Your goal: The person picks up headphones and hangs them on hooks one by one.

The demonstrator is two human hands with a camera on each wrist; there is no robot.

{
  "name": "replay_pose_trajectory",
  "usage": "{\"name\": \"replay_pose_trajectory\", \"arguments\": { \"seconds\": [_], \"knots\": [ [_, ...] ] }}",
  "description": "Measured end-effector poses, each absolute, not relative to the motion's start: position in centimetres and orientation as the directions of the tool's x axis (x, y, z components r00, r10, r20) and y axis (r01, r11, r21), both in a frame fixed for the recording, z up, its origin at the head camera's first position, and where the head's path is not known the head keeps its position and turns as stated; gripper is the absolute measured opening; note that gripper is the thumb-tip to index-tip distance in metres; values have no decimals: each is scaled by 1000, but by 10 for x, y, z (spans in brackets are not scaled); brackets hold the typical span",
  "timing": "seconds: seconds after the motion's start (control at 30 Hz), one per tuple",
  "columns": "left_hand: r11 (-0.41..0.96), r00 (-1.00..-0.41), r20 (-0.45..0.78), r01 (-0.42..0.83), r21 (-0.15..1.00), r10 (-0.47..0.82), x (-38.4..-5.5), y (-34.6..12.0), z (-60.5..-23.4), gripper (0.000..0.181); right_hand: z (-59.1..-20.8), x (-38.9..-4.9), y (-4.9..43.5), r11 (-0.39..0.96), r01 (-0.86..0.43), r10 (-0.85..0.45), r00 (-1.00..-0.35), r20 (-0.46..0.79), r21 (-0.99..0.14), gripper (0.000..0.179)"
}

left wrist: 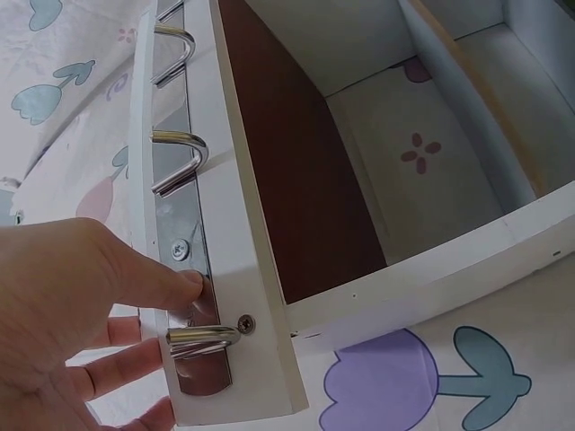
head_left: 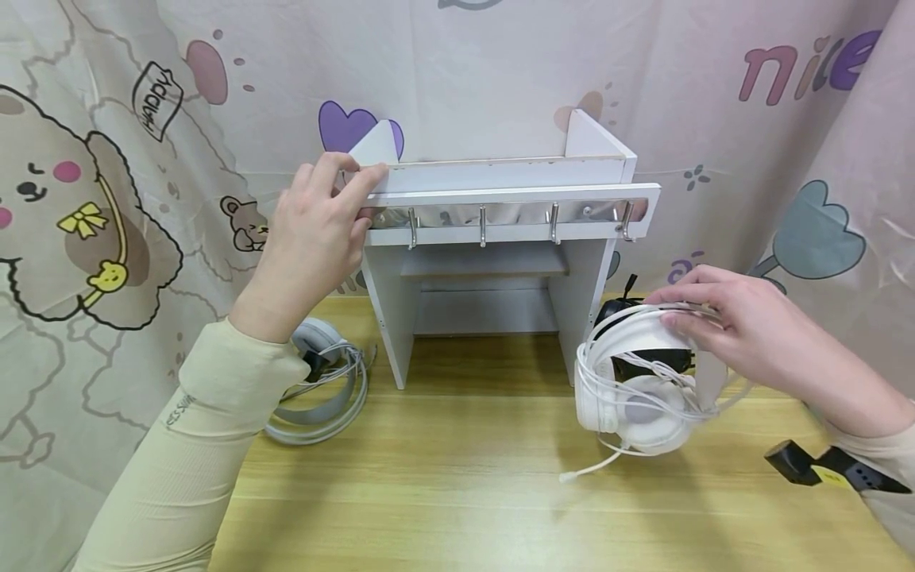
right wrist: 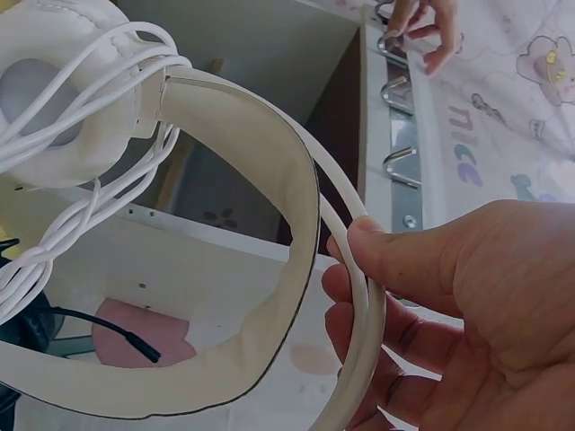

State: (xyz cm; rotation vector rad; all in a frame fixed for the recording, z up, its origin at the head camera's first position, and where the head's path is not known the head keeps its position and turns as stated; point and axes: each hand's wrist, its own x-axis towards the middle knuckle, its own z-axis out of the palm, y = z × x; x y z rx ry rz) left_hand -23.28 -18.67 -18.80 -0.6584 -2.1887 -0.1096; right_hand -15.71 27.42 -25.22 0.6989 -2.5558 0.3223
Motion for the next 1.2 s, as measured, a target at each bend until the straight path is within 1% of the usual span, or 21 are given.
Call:
{"name": "replay_pose_trajectory", "arguments": {
  "seconds": [0.3, 0.5, 0.57, 0.73, 1.2],
  "knots": [
    [869, -522, 753, 478, -132, 401, -230, -192, -185, 54, -233, -161, 264, 837, -541, -428, -739, 521, -81, 35],
    [866, -503, 768, 483, -130, 396, -228, -195, -183, 55, -219, -160, 257, 840, -535, -424, -749, 509, -88, 34],
    [863, -497, 770, 487, -133, 400, -228, -194, -183, 54, -216, -158, 254, 845, -524, -411, -762, 501, -104, 33],
    [860, -497, 766, 490, -141, 409, -229, -191, -183, 53, -207, -154, 248, 851, -510, -393, -777, 493, -126, 32],
    [860, -514, 750, 492, -139, 416, -233, -185, -189, 53, -187, -158, 235, 834, -545, -434, -747, 504, -89, 32]
  ]
}}
